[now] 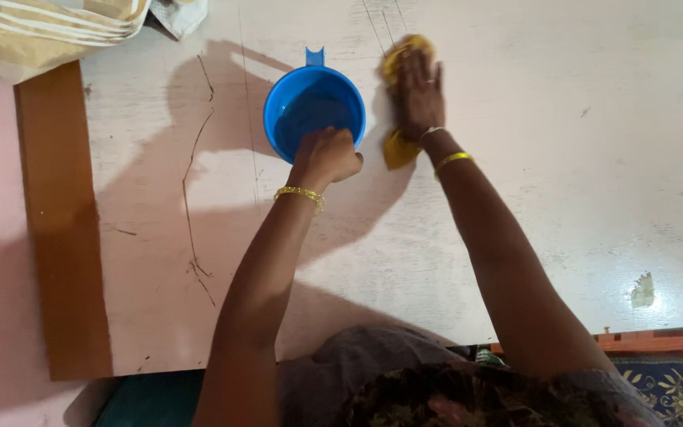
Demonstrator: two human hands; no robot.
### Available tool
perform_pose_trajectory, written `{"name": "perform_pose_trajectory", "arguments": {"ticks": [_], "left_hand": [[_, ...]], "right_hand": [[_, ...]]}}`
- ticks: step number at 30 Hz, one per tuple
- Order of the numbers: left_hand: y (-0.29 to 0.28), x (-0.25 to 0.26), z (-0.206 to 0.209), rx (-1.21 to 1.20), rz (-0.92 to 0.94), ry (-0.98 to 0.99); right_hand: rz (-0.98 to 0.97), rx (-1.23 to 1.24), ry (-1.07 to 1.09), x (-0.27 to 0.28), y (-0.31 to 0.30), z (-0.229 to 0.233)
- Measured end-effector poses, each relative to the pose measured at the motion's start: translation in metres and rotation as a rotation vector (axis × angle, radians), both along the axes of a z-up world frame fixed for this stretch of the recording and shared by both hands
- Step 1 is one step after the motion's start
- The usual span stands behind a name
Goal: The person wipes a white table surface using a yellow cloth and a blue bucket of water, repeatedly dipping and wringing the cloth to scrub different sections of the table.
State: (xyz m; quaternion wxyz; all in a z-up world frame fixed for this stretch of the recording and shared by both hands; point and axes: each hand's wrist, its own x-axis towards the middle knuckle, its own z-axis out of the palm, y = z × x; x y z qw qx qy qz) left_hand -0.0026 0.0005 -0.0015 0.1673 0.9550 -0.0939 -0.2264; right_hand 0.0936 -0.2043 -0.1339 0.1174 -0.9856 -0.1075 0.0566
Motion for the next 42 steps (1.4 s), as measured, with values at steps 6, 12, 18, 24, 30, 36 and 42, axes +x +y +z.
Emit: {"name": "perform_pose_trajectory", "arguments": {"ticks": [6, 12, 18, 24, 30, 36, 42], "left_hand": [[-0.001, -0.001, 0.000, -0.019, 0.051, 0.010], [0.000, -0.002, 0.008, -0.007, 0.025, 0.050], [0.002, -0.001, -0.004, -0.038, 0.017, 0.015], [0.002, 0.000, -0.002, -0.021, 0.034, 0.043], [0.002, -0.001, -0.004, -0.010, -0.007, -0.003], [0.002, -0.002, 0.006, -0.004, 0.036, 0.052], [0.001, 0.000, 0.005, -0.049, 0.067, 0.048]], "right_hand": [[-0.398, 0.043, 0.000, -0.008, -0.057, -0.008], [-0.460, -0.020, -0.046, -0.083, -0.043, 0.000], [0.197, 0.065, -0.166, -0.206, 0.011, 0.011], [0.529, 0.113, 0.002, -0.211, 0.022, 0.044], [0.416, 0.152, -0.090, -0.128, -0.002, 0.012], [0.123, -0.243, 0.008, -0.023, -0.046, -0.012], [0.004, 0.057, -0.173, 0.008, -0.064, -0.024]]}}
